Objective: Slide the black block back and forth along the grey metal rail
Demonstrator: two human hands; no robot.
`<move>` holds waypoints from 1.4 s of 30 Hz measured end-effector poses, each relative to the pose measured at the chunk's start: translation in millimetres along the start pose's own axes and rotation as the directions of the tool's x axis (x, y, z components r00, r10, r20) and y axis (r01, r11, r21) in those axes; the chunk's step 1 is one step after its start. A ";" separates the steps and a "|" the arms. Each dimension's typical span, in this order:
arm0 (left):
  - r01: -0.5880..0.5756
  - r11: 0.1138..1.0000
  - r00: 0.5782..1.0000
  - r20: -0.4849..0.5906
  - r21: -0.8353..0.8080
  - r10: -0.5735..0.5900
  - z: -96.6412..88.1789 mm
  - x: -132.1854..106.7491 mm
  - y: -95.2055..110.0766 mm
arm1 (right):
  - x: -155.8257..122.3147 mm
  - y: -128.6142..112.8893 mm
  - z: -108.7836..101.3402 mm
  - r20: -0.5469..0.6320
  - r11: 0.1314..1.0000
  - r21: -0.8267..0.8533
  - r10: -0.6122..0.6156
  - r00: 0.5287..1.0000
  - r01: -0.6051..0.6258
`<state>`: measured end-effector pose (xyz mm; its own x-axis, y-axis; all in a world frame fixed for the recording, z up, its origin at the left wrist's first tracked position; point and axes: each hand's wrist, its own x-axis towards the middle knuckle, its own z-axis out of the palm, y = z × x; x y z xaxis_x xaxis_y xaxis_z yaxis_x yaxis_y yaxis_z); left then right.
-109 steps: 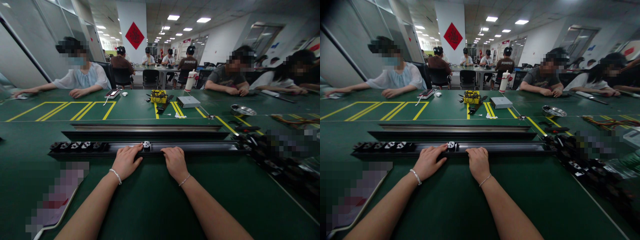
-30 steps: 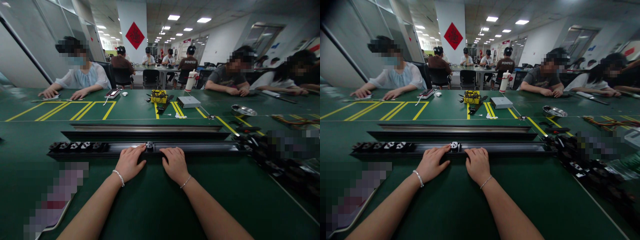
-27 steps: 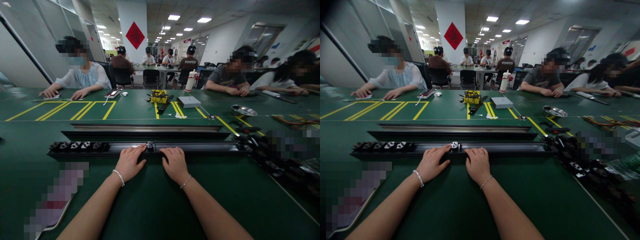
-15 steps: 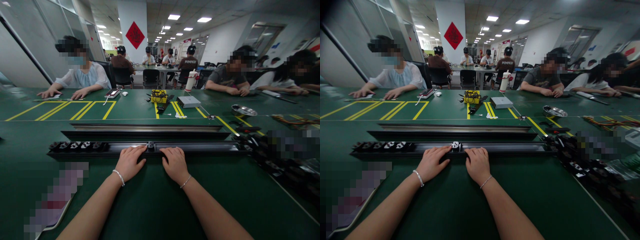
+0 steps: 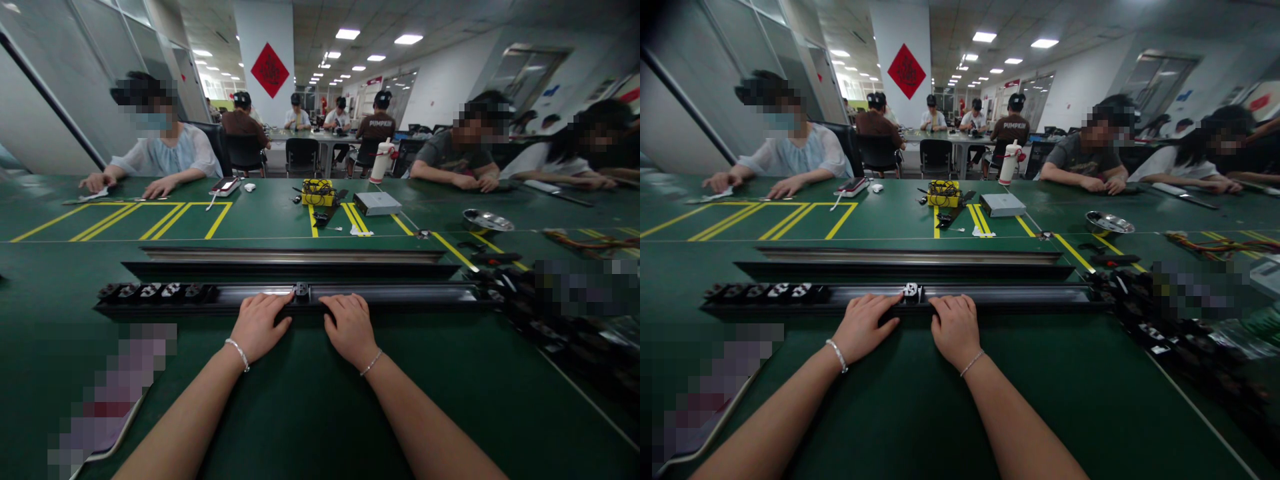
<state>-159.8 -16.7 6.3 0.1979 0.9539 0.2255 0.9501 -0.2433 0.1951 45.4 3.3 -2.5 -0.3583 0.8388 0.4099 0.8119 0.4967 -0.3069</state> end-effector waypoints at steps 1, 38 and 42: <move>0.001 1.000 1.000 0.000 0.001 -0.001 -0.2 0.0 0.2 | 0.0 -0.1 0.0 0.000 1.000 0.002 -0.001 1.000 0.001; -0.060 0.993 0.998 0.022 0.105 0.058 -0.6 0.2 0.8 | -2.0 0.7 -0.5 0.044 0.998 -0.052 -0.039 0.998 0.041; -0.043 0.995 0.999 0.020 0.094 0.041 1.2 -0.9 1.4 | -2.0 1.0 -0.3 0.054 0.996 -0.073 -0.042 0.998 0.045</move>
<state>-158.4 -17.7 5.3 0.2413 0.9465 0.2144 0.9593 -0.2660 0.0946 47.0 2.1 -3.4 -0.4160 0.8283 0.3755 0.8263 0.5166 -0.2243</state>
